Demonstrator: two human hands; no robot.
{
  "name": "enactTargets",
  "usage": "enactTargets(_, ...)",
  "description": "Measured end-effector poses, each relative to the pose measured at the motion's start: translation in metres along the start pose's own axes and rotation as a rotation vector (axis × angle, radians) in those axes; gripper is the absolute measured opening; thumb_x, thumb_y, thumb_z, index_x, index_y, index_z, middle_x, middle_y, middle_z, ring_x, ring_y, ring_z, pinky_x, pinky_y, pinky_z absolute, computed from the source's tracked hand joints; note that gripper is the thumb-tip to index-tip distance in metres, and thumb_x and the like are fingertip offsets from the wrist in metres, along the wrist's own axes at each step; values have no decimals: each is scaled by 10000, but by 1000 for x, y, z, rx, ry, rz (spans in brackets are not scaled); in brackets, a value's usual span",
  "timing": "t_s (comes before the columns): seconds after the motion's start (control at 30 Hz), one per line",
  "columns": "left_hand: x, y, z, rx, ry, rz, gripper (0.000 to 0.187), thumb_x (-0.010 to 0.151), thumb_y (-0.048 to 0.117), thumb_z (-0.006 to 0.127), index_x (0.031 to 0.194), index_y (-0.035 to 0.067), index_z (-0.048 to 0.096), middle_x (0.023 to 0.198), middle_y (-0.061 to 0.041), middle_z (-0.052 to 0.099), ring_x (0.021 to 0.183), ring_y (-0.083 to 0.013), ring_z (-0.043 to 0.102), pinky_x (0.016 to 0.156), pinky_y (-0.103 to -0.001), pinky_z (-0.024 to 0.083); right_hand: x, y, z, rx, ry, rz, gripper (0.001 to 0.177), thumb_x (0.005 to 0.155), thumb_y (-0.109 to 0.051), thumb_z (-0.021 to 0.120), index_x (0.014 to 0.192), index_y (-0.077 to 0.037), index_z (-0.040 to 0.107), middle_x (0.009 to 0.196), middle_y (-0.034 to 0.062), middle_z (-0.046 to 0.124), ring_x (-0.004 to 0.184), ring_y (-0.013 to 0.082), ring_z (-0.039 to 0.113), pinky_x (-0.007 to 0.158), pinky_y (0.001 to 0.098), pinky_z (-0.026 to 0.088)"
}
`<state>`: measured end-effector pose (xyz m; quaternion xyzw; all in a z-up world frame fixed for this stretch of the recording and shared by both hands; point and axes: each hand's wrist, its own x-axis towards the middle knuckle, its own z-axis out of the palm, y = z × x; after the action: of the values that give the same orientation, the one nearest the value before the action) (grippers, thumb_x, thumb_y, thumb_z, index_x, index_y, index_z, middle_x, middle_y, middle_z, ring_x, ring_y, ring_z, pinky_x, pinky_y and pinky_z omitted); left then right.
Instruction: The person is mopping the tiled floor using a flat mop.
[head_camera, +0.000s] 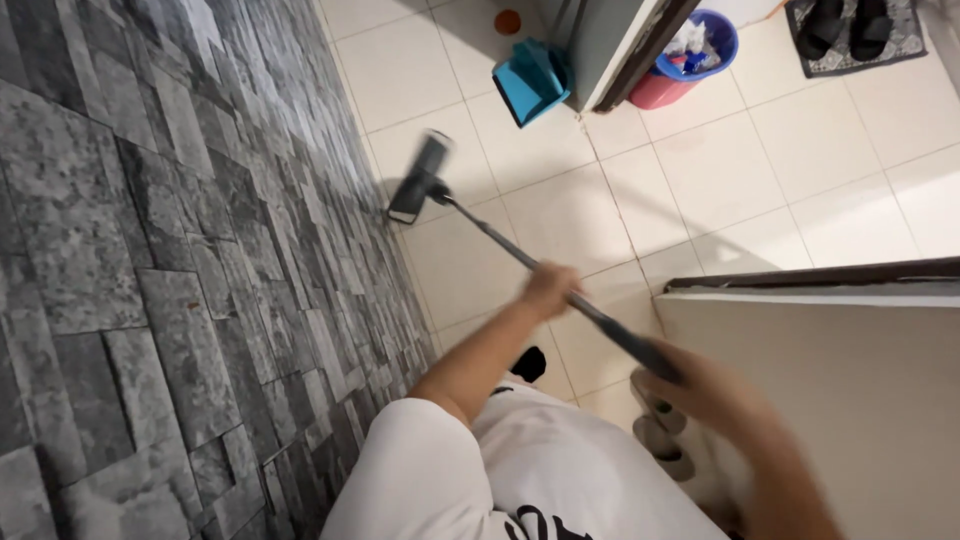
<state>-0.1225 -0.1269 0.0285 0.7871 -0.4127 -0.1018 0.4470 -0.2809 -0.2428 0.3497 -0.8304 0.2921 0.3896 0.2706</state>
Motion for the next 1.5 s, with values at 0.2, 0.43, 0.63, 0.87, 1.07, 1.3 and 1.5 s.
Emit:
enactTargets(0.2,-1,147,26,-137,-569,94,148,753,316,715,854,209,698,820,-58,733,783,-308,709,683,-468,553,-85,130,-7,-84,-12,363,575,947,-313,762,1486,-229,581,801,109,651,619,183,582,616,346,526)
enactTargets(0.43,-5,96,15,-94,-465,106,93,788,199,666,880,194,679,821,-90,719,809,-348,702,704,-497,538,-79,58,6,76,159,325,512,918,-322,781,1396,-188,659,820,93,728,714,200,639,680,345,542)
enactTargets(0.63,-10,5,-26,-12,-121,79,95,789,68,698,832,138,648,774,-118,686,778,-379,677,707,-503,533,-26,-31,29,191,161,195,517,899,-431,722,1396,-334,618,942,130,785,838,276,738,779,409,571)
enactTargets(0.87,-27,-56,-37,524,-338,-223,193,761,181,751,941,125,715,1051,-144,677,1120,-356,564,937,-500,446,69,4,133,330,296,-156,621,842,-451,764,1401,-245,587,922,116,739,829,257,700,744,404,545)
enactTargets(1.07,-47,9,-14,384,-192,-121,211,795,257,747,945,110,732,1026,-113,711,1115,-352,575,994,-485,433,-8,35,102,572,75,10,617,844,-394,769,1422,-257,602,715,31,576,626,172,562,587,366,474)
enactTargets(1.3,-67,149,81,-37,-339,239,85,778,97,724,845,149,726,833,-86,724,837,-321,704,801,-456,549,-135,170,121,634,305,221,502,855,-429,761,1311,-223,718,761,57,740,646,185,619,590,340,497)
enactTargets(1.5,-62,268,146,-53,-586,380,102,791,142,754,868,166,692,844,-77,719,848,-335,693,783,-470,536,-231,189,127,577,393,584,556,896,-490,760,1401,-283,657,771,156,724,686,261,672,668,388,516)
